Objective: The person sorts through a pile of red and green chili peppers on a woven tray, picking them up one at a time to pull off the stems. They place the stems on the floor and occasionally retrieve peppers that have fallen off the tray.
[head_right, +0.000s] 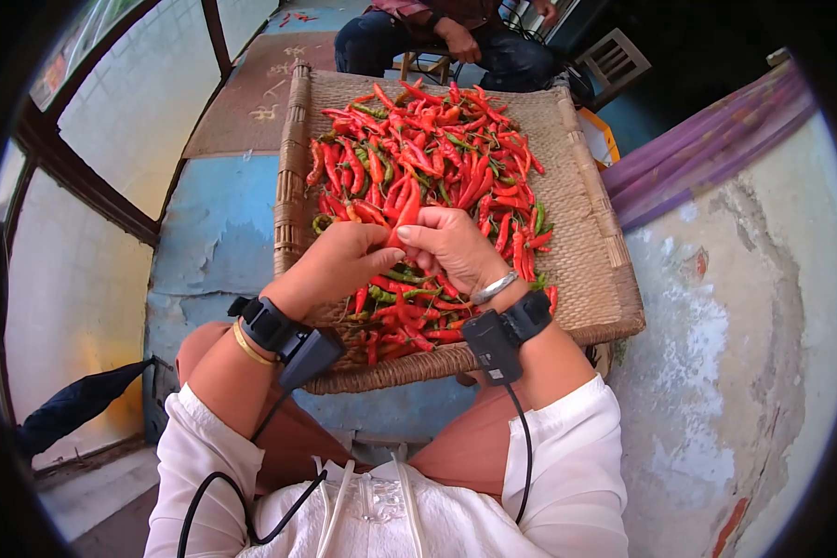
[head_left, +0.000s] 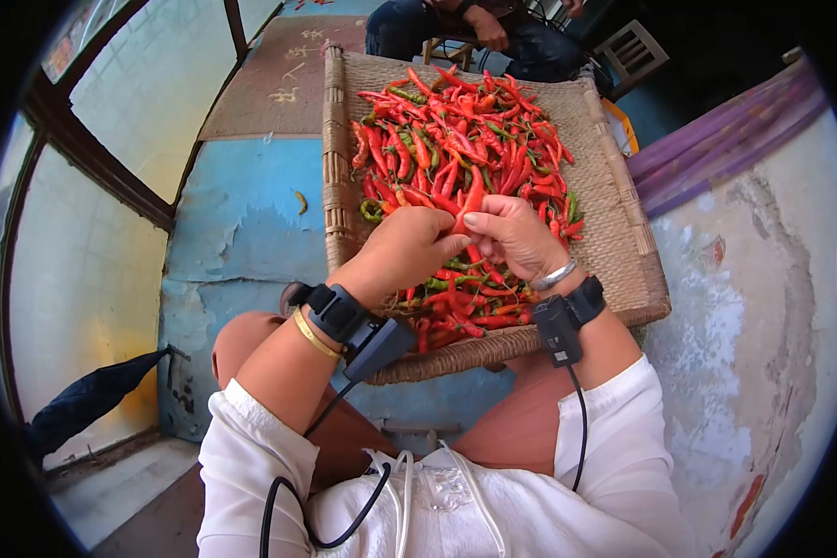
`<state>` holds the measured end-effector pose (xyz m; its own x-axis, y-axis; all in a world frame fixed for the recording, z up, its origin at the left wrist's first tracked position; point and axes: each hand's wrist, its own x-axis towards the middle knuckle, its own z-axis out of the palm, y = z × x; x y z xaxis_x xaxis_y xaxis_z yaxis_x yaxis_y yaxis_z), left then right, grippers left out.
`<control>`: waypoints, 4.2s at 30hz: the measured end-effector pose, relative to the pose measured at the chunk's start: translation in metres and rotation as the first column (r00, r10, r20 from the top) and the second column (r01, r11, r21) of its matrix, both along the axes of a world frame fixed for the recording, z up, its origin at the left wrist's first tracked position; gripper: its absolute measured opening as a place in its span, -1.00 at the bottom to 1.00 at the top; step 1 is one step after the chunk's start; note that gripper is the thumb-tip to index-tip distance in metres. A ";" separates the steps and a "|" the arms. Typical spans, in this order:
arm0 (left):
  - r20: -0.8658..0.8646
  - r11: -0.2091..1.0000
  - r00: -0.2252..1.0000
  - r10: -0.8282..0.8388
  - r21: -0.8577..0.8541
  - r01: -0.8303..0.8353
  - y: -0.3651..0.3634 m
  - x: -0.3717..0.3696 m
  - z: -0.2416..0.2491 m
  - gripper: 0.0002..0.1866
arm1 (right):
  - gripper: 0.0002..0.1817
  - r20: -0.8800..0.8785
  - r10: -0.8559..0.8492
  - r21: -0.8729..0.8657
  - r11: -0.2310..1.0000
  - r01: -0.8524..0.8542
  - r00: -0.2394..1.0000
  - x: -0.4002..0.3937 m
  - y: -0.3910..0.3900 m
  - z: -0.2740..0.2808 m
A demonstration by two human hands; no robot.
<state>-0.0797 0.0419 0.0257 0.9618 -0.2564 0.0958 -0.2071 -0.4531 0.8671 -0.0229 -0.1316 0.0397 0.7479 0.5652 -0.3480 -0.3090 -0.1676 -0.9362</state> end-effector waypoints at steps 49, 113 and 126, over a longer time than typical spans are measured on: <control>-0.381 0.569 0.897 0.222 -0.697 -0.437 0.015 0.006 0.021 -0.75 | -0.74 0.218 -0.007 -0.383 0.919 0.092 0.976 0.076 -0.012 0.032; -0.421 0.848 0.906 -0.042 -0.494 -0.190 -0.018 0.006 0.011 -0.81 | -0.65 0.236 -0.138 -0.060 0.986 0.157 0.962 -0.003 -0.030 -0.004; -0.560 0.922 0.806 -0.193 -0.384 -0.046 -0.025 0.001 0.016 -0.80 | -0.74 0.082 -0.293 0.225 0.936 0.269 0.953 -0.020 -0.019 -0.005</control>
